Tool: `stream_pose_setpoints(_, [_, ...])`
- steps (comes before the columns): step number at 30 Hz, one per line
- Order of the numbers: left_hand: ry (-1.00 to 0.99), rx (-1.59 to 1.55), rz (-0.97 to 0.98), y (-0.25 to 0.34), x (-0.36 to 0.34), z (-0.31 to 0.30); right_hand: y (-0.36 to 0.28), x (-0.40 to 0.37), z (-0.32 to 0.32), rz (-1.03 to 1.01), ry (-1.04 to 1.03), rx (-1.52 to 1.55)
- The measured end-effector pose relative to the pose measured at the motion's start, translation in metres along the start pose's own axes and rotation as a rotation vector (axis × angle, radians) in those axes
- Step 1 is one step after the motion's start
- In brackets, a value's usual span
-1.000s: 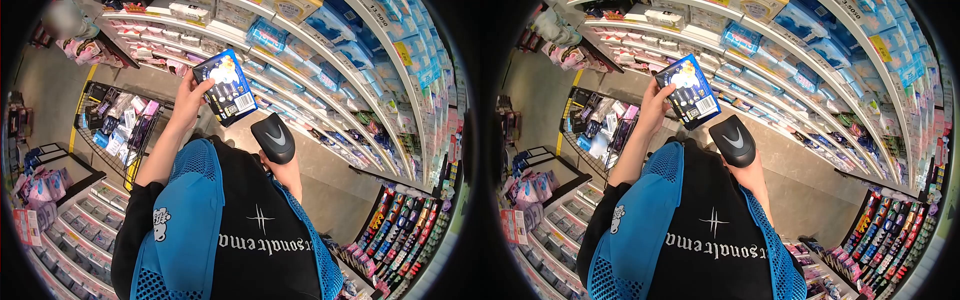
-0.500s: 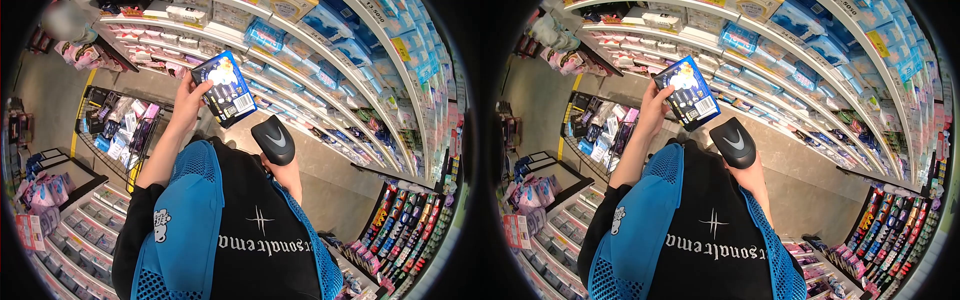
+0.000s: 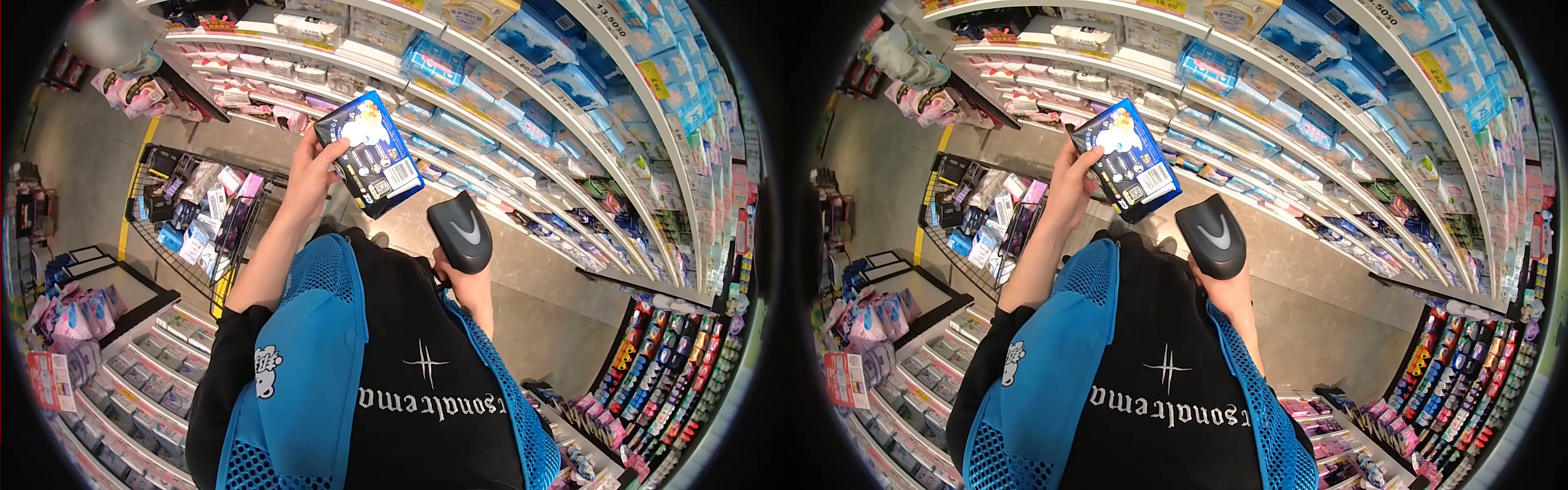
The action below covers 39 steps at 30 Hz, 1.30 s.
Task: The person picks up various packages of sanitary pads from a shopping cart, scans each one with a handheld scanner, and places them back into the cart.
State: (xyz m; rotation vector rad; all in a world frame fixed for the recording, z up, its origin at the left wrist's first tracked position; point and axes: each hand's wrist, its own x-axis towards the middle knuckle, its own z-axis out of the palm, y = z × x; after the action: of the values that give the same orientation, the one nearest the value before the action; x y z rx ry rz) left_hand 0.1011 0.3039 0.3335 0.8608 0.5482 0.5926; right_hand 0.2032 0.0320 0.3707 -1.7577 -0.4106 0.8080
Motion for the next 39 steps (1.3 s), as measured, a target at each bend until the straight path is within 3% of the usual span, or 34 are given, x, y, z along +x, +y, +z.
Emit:
stream_pose_setpoints(3, [0.017,-0.005,-0.028,-0.001,-0.003,0.003,-0.007,0.004,0.012,-0.059,0.066,0.245])
stream_pose_setpoints(9, [0.007,0.021,-0.06,-0.009,-0.009,0.009,-0.015,0.013,0.013,-0.096,0.221,0.301])
stream_pose_setpoints(14, [-0.028,0.005,-0.066,-0.014,-0.009,0.009,-0.014,0.015,0.013,-0.092,0.235,0.329])
stream_pose_setpoints(20, [-0.125,-0.019,-0.184,-0.01,-0.018,0.013,-0.01,0.018,0.01,-0.019,0.29,0.388])
stream_pose_setpoints(23, [-0.244,-0.089,-0.103,-0.017,-0.023,0.018,-0.005,0.018,0.003,-0.031,0.28,0.446])
stream_pose_setpoints(24, [-0.355,-0.048,-0.137,-0.017,-0.024,0.013,-0.005,0.016,0.003,-0.073,0.263,0.483])
stream_pose_setpoints(27, [-0.419,0.307,-0.148,-0.014,-0.032,0.012,0.008,0.017,-0.007,-0.153,0.173,0.604])
stream_pose_setpoints(28, [-0.501,0.533,0.222,-0.005,-0.034,0.019,0.014,0.019,-0.011,-0.184,0.133,0.681])
stream_pose_setpoints(29, [-0.506,0.579,0.392,-0.007,-0.032,0.024,0.017,0.02,-0.013,-0.217,0.093,0.756])
stream_pose_setpoints(30, [-0.509,0.62,0.562,-0.01,-0.028,0.027,0.009,0.019,-0.005,-0.226,0.225,0.73])
stream_pose_setpoints(31, [-0.51,0.66,0.735,-0.013,-0.026,0.028,0.008,0.019,-0.005,-0.226,0.228,0.72])
stream_pose_setpoints(35, [-0.423,0.826,0.966,-0.019,-0.028,0.025,0.003,0.017,-0.007,-0.257,0.216,0.689])
stream_pose_setpoints(39, [-0.41,0.932,1.004,-0.019,-0.033,0.03,0.011,0.011,-0.013,-0.183,0.21,0.678])
